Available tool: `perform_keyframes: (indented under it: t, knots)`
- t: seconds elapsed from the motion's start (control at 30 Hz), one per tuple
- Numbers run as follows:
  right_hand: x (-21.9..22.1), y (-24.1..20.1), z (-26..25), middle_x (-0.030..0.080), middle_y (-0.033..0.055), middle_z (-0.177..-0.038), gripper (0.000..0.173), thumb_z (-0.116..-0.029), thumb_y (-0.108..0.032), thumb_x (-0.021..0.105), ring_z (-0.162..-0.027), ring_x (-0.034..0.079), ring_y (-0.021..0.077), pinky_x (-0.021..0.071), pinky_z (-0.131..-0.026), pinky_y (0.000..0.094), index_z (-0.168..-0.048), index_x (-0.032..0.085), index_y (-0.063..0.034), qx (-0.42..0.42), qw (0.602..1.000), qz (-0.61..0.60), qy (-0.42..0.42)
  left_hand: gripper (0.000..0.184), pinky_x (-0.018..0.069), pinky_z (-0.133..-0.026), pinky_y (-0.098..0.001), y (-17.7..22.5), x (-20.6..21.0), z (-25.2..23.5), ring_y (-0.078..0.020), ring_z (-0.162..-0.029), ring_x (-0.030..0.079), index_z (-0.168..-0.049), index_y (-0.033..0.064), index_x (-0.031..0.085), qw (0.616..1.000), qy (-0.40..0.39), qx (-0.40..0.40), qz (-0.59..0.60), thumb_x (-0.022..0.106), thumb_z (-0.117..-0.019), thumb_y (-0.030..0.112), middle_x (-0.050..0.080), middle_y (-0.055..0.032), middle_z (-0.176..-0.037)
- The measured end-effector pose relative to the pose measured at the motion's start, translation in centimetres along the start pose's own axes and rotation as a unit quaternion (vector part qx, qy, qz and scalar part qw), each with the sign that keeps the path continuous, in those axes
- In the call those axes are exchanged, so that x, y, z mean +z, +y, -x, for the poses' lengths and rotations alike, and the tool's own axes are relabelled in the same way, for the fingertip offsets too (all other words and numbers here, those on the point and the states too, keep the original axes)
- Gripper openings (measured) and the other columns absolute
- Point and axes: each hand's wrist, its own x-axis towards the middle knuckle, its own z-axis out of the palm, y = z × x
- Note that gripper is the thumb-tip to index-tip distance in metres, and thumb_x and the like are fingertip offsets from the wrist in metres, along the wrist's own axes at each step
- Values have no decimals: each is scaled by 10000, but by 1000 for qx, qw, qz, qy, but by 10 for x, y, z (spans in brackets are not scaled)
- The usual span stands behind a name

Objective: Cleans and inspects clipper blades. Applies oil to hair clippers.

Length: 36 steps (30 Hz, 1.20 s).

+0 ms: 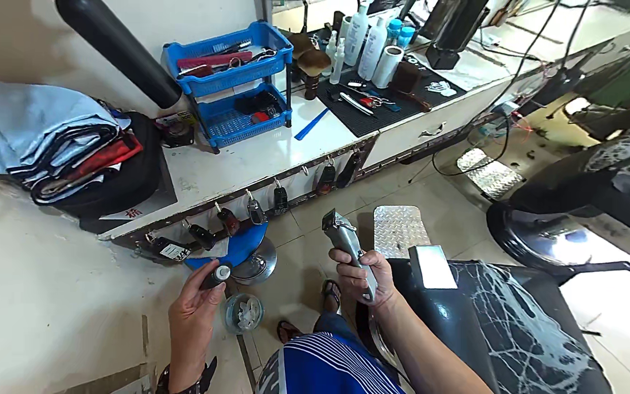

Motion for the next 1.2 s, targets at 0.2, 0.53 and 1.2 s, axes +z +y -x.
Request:
perform_keyframes:
  t: [0.2,0.53,1.2]
  knots:
    - [-8,-4,-15,651,98,-1006,350,-886,-116,695,-637,658,124,561,-534,210,-1210,566,-77,35,994,80,70,409,571,-976,-289,3,-2,10,-171,-1151,670,-1313,2,660,998,43,-32,-14,722,-921,101,666,-89,-1323]
    - [27,-62,-60,613,6,-800,735,-878,-566,743,-536,577,85,538,-482,235,-1359,463,-86,-30,866,483,128,393,579,-959,-288,10,15,3,-162,-1120,681,-1321,9,652,996,89,14,-24,713,-948,114,675,-72,-1308]
    - [41,-205,-293,650,15,-890,626,-696,-106,750,-762,622,80,549,-703,259,-1294,564,-93,234,667,701,-90,396,565,-960,-275,33,65,43,-145,-1117,672,-1324,15,648,952,285,-25,-113,681,-931,44,683,-59,-1290]
